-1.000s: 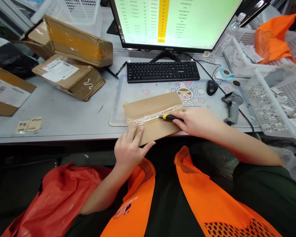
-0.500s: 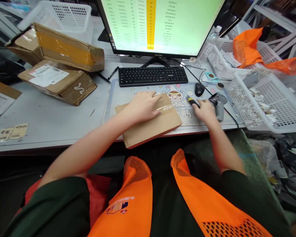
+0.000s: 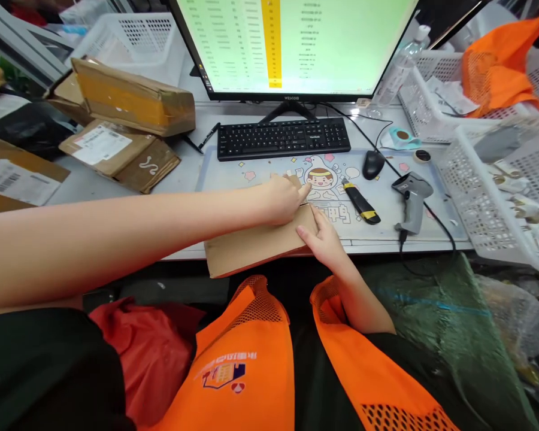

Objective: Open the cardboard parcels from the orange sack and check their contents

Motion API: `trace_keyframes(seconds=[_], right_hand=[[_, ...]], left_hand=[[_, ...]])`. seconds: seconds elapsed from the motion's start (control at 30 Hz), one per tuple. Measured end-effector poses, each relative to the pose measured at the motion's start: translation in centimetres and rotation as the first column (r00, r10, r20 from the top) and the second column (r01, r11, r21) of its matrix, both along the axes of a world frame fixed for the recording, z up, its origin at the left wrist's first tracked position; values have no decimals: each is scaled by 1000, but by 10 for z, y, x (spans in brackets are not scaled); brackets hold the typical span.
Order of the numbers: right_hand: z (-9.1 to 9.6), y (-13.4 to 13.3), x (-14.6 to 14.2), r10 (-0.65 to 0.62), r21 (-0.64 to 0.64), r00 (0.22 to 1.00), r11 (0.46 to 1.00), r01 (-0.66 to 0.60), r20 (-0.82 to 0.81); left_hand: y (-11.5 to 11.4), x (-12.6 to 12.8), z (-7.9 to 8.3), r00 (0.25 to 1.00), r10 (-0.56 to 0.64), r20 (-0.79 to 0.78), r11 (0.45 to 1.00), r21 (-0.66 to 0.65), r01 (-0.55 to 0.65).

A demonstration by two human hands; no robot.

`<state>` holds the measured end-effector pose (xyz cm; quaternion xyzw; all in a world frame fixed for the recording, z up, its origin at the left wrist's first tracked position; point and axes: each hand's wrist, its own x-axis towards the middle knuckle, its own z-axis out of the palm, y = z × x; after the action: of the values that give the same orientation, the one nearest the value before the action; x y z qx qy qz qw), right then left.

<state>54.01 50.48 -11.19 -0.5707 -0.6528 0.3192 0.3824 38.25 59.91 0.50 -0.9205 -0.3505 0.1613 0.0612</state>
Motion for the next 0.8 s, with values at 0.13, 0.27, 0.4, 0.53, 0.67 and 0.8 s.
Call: trace_keyframes(seconds=[0.13, 0.27, 0.4, 0.53, 0.67, 0.8], right_hand=[[2, 0, -2, 0, 0, 999, 1000, 0, -44], [5, -1, -3, 5, 0, 997, 1000, -5, -71], [3, 0, -4, -4, 28, 996, 1000, 7, -93], [-3, 2, -5, -1, 99, 993, 995, 13, -118], [-6, 6, -7, 4, 199, 979, 979, 38, -204], [-8, 10, -10, -1, 276, 962, 958, 79, -274]], left_hand=[[-12, 0, 17, 989, -12, -144, 999, -32, 7], [-15, 7, 27, 975, 22, -223, 994, -103, -46], [-13, 10, 26, 982, 60, -181, 982, -168, -91], [-6, 6, 26, 984, 86, -159, 977, -180, -115], [13, -6, 36, 990, 50, -128, 966, -245, -81], [37, -22, 45, 985, 87, -150, 924, -358, -136]])
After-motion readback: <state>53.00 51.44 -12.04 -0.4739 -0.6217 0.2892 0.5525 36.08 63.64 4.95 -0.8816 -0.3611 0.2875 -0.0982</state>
